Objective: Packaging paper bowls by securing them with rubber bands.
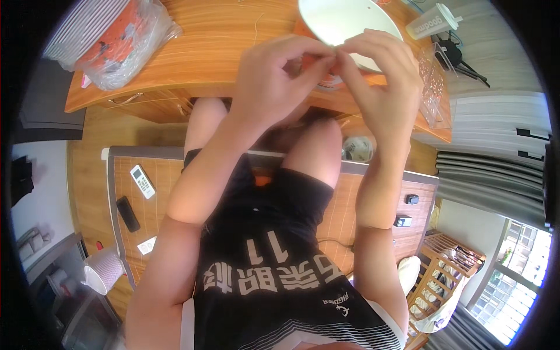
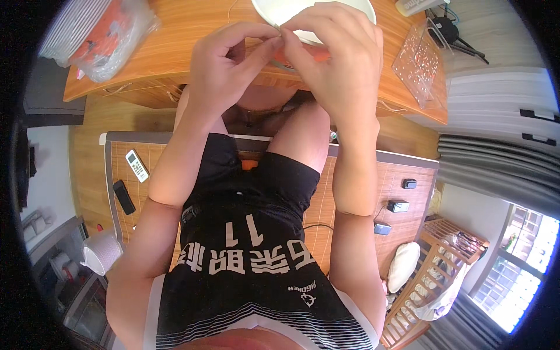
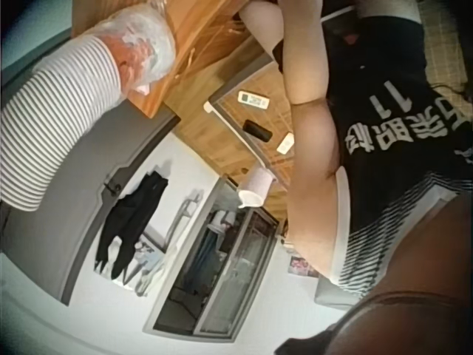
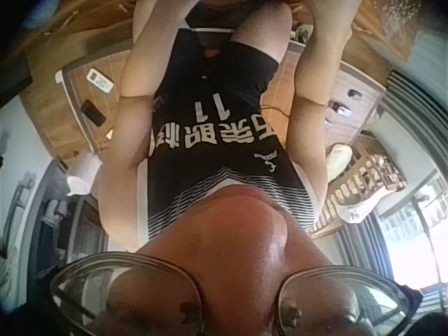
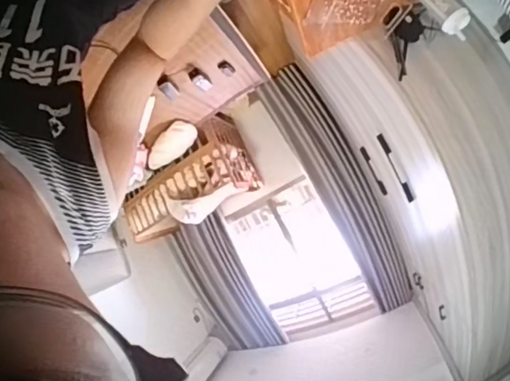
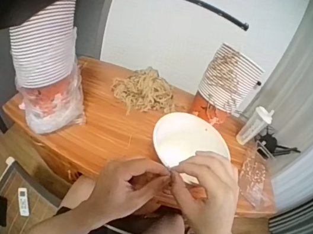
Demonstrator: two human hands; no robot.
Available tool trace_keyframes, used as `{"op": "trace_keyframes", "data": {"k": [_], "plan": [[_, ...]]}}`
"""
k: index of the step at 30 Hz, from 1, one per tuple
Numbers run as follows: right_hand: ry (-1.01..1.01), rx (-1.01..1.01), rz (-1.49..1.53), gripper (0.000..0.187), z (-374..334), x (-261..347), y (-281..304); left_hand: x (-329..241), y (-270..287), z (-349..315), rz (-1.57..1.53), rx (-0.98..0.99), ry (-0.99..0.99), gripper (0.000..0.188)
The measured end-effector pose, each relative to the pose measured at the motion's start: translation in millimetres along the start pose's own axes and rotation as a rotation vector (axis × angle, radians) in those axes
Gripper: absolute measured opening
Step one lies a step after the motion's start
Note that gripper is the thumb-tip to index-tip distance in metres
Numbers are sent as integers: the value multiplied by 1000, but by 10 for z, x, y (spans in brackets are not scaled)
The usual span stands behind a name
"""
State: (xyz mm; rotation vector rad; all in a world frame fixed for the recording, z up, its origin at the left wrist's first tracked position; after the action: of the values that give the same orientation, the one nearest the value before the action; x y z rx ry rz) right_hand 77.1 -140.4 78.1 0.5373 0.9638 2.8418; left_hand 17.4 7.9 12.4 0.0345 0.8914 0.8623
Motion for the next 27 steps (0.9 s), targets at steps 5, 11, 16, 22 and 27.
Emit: {"op": "trace_keyframes", "data": {"k": [5, 11, 16, 22, 27], "plan": [[46, 58, -27, 18, 29, -2, 67, -40, 62, 27, 76, 9, -12, 11], [223, 132, -212, 21, 123, 104, 106, -51, 91, 31, 158, -20, -92, 12], [322, 201, -314, 24, 202, 162, 114, 7, 105, 15, 228, -165, -235, 11], [162, 204, -2, 19, 240, -67, 86, -52, 124, 51, 302, -202, -220, 13], [-122, 355, 283, 13, 315, -283, 80, -92, 99, 82, 257, -151, -89, 5]]}}
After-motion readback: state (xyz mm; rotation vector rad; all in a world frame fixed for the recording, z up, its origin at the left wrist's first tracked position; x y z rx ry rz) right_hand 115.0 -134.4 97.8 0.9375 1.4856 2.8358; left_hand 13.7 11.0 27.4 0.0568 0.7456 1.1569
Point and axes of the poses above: each hand's wrist, its own z-axis towards the middle knuckle, its own y-axis out of the back of the hand, x = y × z, the point moved 2 cm from there along z, towards the middle knuckle, and after that the axes turned 14 degrees about z, right-handed, at the moved point
